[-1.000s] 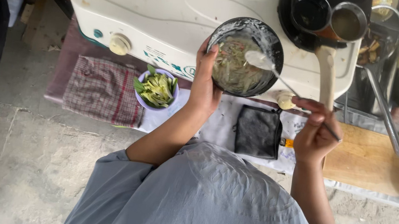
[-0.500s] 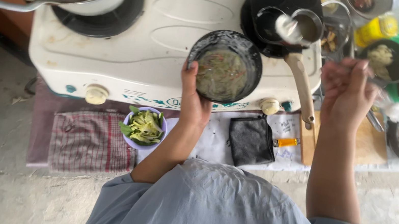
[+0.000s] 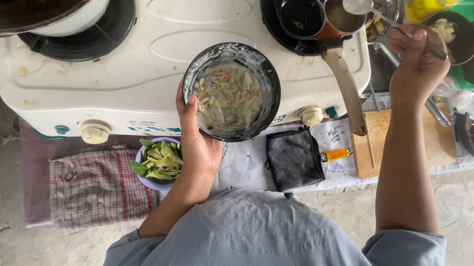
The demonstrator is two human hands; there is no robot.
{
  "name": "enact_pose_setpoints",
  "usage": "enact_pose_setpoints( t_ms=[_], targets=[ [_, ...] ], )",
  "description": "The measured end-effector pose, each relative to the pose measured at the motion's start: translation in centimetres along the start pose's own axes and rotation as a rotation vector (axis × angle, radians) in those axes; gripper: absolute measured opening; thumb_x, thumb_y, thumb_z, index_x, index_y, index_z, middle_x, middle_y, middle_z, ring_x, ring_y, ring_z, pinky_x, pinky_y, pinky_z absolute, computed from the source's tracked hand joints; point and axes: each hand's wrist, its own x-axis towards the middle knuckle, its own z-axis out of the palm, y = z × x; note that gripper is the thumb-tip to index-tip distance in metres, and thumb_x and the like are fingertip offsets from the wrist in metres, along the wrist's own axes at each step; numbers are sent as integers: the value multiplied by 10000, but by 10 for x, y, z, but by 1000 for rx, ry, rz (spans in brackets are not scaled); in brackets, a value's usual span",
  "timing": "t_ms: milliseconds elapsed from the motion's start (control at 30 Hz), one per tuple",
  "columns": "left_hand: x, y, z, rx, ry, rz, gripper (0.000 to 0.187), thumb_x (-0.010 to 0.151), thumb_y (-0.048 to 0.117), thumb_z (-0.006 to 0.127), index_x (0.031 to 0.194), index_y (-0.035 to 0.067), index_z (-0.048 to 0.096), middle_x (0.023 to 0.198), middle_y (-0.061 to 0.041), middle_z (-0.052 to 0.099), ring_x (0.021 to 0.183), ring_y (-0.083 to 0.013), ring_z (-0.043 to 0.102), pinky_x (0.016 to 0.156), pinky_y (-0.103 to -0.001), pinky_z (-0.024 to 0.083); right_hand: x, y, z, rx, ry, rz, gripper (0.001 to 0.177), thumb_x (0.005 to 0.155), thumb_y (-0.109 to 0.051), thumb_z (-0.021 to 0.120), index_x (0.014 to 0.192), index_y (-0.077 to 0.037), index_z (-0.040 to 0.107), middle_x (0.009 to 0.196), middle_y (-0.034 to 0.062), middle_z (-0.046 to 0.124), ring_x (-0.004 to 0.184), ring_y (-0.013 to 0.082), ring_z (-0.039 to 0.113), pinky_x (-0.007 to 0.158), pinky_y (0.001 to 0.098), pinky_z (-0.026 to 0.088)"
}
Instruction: The person mixes a light-colored batter in a bowl with a spoon and then uses the spoon to transfer the batter into the compartments of a small round pan on a stove.
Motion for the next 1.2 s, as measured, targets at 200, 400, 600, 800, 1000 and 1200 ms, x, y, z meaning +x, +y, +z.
enact_pose_setpoints(
  t_ms=[200, 400, 600, 800, 1000, 1200],
  targets=[
    [3, -1, -2, 10, 13, -1, 680, 1009, 344, 609, 1573, 144, 286, 1515, -114, 445, 1404, -269, 468, 1161, -494, 457, -3, 3, 3, -23, 29, 28, 350, 1227, -244, 552, 1209, 87, 662, 1060, 168, 766, 997, 227, 778, 942, 344, 654],
    [4, -6, -2, 7, 6, -4, 685, 1009, 347, 610, 1579, 135, 295, 1512, -120, 450, 1402, -274, 473, 1162, -489, 460, -5, -4, 2, -122, 32, -96, 352, 1216, -239, 539, 1190, 83, 677, 1056, 165, 757, 982, 227, 784, 909, 341, 682],
    [5, -7, 0, 25, 7, 6, 683, 1010, 349, 608, 1579, 133, 299, 1518, -119, 450, 1411, -273, 466, 1173, -492, 452, -15, 2, 4, -105, 44, -81, 313, 1233, -182, 525, 1188, 93, 669, 1076, 179, 759, 1021, 241, 785, 962, 359, 681],
    [5, -8, 1, 27, 17, -19, 681, 1007, 354, 604, 1580, 155, 294, 1527, -108, 438, 1414, -274, 458, 1172, -498, 447, -18, 14, 3, -63, 79, -87, 296, 1241, -180, 523, 1194, 81, 655, 1061, 191, 764, 1001, 245, 783, 940, 375, 672],
    [3, -8, 2, 23, 4, -19, 679, 1014, 359, 611, 1583, 145, 307, 1534, -111, 431, 1423, -274, 454, 1183, -496, 445, -12, 16, -10, 205, 264, 103, 284, 1177, -232, 524, 1117, 15, 652, 983, 190, 795, 895, 256, 820, 853, 385, 724],
    [1, -10, 4, 38, 19, -36, 695, 1003, 367, 622, 1582, 142, 310, 1532, -108, 438, 1422, -274, 456, 1174, -485, 445, -30, -30, -22, 477, 322, 227, 275, 1245, -147, 513, 1137, 85, 613, 1035, 293, 765, 931, 349, 787, 878, 443, 680]
  ],
)
